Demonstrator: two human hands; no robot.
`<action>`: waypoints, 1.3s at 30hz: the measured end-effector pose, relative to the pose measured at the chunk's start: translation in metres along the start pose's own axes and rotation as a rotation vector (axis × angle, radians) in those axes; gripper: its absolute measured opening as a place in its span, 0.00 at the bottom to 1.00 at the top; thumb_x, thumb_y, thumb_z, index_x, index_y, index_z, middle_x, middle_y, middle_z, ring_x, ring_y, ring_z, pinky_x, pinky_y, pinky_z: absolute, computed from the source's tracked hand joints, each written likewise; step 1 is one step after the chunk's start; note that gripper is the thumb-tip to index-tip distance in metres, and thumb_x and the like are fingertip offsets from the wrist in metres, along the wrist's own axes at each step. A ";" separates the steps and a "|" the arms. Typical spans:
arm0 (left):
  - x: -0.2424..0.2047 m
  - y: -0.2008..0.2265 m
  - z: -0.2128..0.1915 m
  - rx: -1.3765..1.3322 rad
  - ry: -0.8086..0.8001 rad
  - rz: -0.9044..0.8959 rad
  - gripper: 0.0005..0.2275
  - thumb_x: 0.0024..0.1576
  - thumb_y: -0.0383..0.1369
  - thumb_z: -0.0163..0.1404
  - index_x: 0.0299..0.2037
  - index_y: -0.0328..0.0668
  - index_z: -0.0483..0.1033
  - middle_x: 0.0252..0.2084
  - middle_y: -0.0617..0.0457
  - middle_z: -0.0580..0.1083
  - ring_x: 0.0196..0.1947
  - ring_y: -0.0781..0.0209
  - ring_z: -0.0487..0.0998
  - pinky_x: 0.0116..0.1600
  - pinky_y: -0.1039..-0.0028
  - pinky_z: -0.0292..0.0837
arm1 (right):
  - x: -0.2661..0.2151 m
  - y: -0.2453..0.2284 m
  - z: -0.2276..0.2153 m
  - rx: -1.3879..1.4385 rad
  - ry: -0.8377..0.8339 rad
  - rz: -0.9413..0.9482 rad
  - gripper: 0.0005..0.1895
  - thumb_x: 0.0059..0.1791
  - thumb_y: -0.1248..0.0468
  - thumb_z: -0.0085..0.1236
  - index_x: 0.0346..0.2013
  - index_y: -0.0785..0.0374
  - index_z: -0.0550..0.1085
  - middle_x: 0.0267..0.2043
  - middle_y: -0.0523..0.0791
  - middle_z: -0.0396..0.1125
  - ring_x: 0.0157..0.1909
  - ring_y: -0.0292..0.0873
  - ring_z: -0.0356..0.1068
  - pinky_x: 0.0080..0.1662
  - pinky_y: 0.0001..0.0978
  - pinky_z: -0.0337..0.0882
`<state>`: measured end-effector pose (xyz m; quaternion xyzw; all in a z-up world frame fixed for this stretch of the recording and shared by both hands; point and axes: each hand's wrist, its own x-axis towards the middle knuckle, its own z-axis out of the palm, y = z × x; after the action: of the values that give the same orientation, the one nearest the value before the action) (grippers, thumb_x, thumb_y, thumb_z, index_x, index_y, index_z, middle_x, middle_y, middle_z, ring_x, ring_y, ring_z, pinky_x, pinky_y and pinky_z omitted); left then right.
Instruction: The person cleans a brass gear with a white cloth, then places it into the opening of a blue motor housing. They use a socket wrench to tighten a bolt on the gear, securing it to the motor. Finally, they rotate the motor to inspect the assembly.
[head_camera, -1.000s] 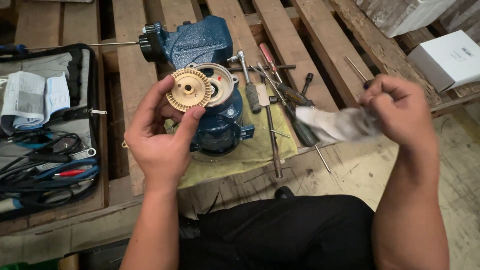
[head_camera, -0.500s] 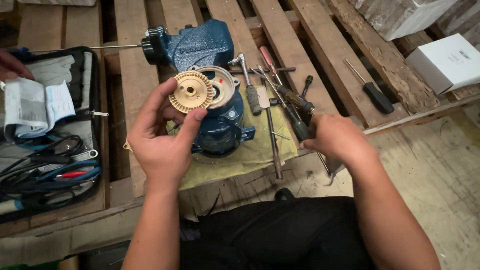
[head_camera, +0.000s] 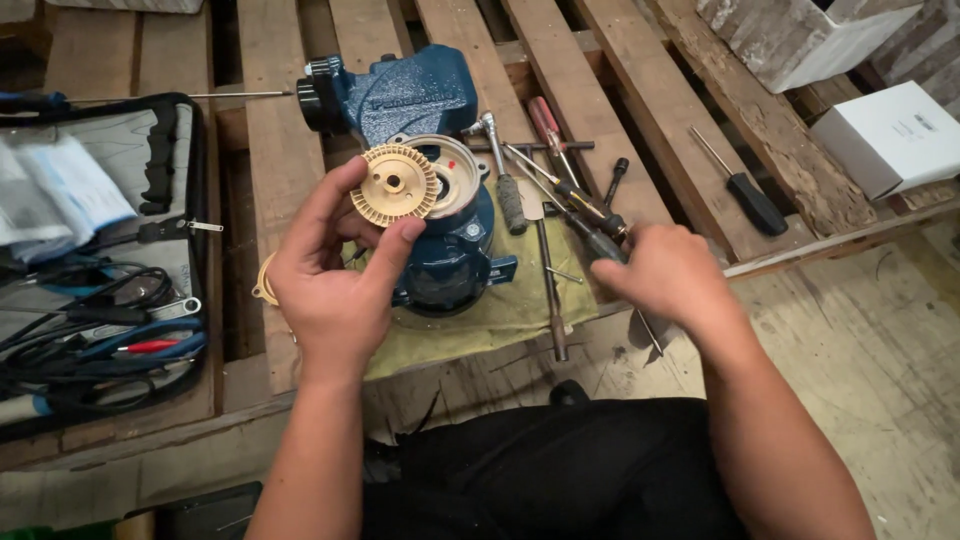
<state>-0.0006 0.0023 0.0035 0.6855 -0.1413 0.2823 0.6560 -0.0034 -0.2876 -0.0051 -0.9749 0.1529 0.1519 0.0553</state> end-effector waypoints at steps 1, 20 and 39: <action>0.000 0.000 0.000 0.001 0.002 0.000 0.24 0.55 0.27 0.65 0.61 0.30 0.72 0.50 0.46 0.78 0.34 0.69 0.73 0.47 0.81 0.77 | -0.005 -0.002 -0.004 0.000 0.000 -0.002 0.27 0.47 0.42 0.53 0.42 0.63 0.76 0.42 0.53 0.75 0.45 0.58 0.74 0.48 0.52 0.73; 0.003 0.005 -0.002 0.024 -0.002 -0.038 0.23 0.55 0.29 0.65 0.60 0.34 0.74 0.48 0.50 0.79 0.34 0.71 0.74 0.49 0.80 0.77 | -0.004 -0.052 -0.022 0.546 0.086 -0.013 0.13 0.54 0.55 0.48 0.40 0.62 0.71 0.24 0.41 0.66 0.22 0.36 0.62 0.24 0.29 0.63; 0.003 0.000 -0.004 0.057 -0.007 -0.017 0.22 0.55 0.30 0.66 0.59 0.37 0.75 0.46 0.53 0.78 0.33 0.72 0.74 0.49 0.81 0.76 | 0.024 -0.020 -0.036 1.102 0.608 -0.416 0.06 0.59 0.60 0.52 0.48 0.57 0.73 0.32 0.40 0.64 0.24 0.35 0.65 0.22 0.28 0.66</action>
<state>0.0016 0.0064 0.0053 0.7062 -0.1294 0.2783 0.6381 0.0346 -0.2813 0.0222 -0.8126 0.0256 -0.2444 0.5285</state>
